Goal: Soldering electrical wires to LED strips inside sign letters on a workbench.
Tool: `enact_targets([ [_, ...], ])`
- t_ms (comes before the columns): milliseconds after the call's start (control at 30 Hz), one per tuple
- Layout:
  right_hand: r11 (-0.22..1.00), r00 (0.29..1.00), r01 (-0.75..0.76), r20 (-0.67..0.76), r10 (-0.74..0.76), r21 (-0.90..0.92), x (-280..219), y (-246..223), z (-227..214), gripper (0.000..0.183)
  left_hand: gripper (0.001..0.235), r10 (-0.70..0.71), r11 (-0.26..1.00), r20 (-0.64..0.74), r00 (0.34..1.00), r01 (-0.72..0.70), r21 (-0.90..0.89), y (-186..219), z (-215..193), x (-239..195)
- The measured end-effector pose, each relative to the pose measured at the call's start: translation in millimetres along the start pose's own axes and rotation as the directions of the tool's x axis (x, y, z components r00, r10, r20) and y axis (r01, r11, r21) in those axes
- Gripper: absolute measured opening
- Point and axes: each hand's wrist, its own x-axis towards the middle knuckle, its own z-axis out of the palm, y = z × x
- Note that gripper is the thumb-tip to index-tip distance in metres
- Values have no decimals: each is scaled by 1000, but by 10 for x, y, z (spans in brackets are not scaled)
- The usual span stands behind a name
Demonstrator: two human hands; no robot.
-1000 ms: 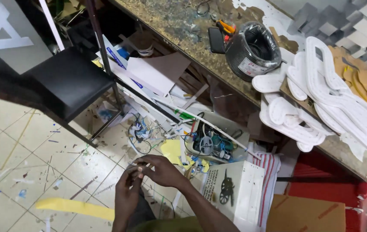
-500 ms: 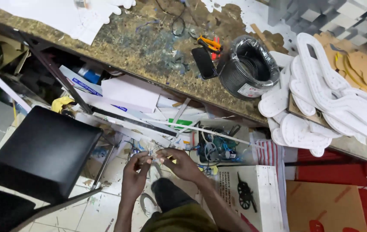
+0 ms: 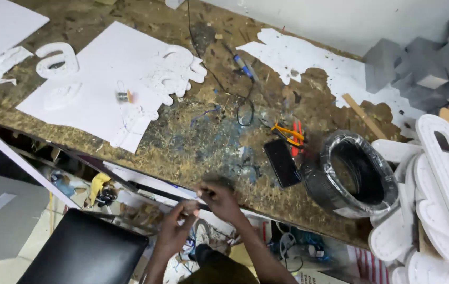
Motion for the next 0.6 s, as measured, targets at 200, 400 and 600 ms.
enact_targets([
  [200,985,997,-21,-82,7,-169,1257,601,-135,42,45,21,998,-105,994,-26,-53,360,-361,774],
  [400,781,974,0,-178,-142,-624,1863,750,-85,56,44,-27,996,-28,999,25,-84,624,-541,1231],
  [600,726,944,-134,-309,-114,-675,2016,843,-42,26,39,80,984,52,995,-70,-166,562,-597,1892],
])
